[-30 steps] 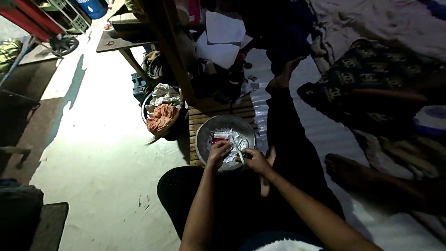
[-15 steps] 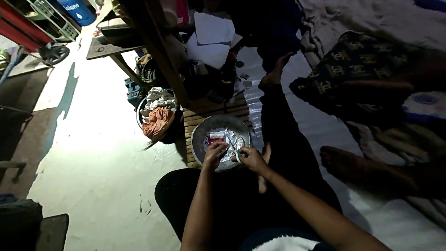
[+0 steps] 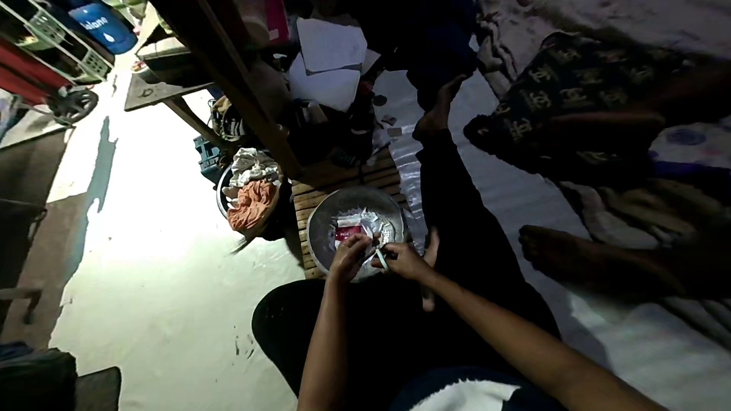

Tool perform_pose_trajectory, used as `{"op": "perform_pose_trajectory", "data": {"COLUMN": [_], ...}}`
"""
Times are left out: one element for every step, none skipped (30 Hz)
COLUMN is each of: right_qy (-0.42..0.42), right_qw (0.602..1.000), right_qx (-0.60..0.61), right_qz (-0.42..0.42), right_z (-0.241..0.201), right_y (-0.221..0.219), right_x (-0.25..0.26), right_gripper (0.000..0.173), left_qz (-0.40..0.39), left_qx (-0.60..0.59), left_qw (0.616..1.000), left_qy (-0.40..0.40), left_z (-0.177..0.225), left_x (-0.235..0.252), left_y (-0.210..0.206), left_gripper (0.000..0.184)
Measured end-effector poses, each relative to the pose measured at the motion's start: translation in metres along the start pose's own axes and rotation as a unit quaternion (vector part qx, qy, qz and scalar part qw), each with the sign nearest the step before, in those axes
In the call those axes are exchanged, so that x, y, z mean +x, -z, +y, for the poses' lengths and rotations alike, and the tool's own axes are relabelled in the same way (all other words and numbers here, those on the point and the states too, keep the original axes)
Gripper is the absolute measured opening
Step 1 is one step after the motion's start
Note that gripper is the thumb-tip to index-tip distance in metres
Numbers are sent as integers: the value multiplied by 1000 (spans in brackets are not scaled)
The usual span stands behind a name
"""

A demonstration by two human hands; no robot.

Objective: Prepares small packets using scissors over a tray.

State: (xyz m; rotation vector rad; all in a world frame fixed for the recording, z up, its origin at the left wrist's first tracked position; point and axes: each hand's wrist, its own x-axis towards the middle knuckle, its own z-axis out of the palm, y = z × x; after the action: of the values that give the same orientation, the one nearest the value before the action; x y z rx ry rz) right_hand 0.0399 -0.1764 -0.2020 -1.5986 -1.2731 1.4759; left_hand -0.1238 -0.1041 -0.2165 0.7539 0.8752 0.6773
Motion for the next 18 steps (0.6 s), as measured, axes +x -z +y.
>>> {"op": "perform_pose_trajectory", "data": {"right_qy": [-5,-10,-15,-16,-13,-7,4,15,26,37,47,53,51,40,16,-20,-55,-76], "right_qw": [1000,999,998,997,996,996,996,995,994,989,983,978,975,978,986,992,989,982], "right_qx": [10,18,26,38,46,44,35,21,5,-5,-4,15,40,67,95,116,125,105], "right_qz": [-15,-33,-52,-67,-74,-76,-81,-92,-110,-140,-175,-203,-213,-191,-135,-53,50,139], "right_z": [-2,-5,-9,-14,-17,-17,-16,-14,-12,-10,-9,-7,-6,-7,-8,-9,-7,0], "right_y": [2,4,8,14,21,30,39,48,56,64,72,79,87,93,98,100,100,101], "right_x": [0,1,1,2,3,6,10,13,17,20,23,25,26,26,26,29,36,47], "right_gripper": [33,32,32,31,31,33,35,34,29,22,14,10,6,3,5,10,13,16], "left_qz": [-10,-12,-7,0,3,1,0,-3,-11,-23,-40,-61,-77,-84,-89,-88,-74,-53], "left_qx": [-7,-12,-16,-18,-23,-30,-35,-37,-37,-42,-49,-55,-69,-85,-96,-104,-113,-117], "left_qw": [1000,1000,999,999,999,998,997,996,995,993,991,988,985,983,981,979,979,981], "left_qy": [-12,-22,-32,-41,-48,-58,-70,-83,-95,-105,-116,-129,-137,-142,-147,-151,-151,-148], "left_z": [-1,-1,-1,-2,-4,-6,-10,-13,-16,-17,-17,-17,-15,-12,-8,-5,-4,-4], "left_x": [0,-1,-1,-1,0,2,3,5,7,7,6,5,3,1,-2,-3,-4,-3], "left_y": [-1,-1,-2,-2,-2,-1,0,-1,-2,-2,-3,-2,-1,-1,0,2,4,7], "left_gripper": [19,21,23,23,24,23,23,22,20,18,13,7,10,15,16,17,16,14]}}
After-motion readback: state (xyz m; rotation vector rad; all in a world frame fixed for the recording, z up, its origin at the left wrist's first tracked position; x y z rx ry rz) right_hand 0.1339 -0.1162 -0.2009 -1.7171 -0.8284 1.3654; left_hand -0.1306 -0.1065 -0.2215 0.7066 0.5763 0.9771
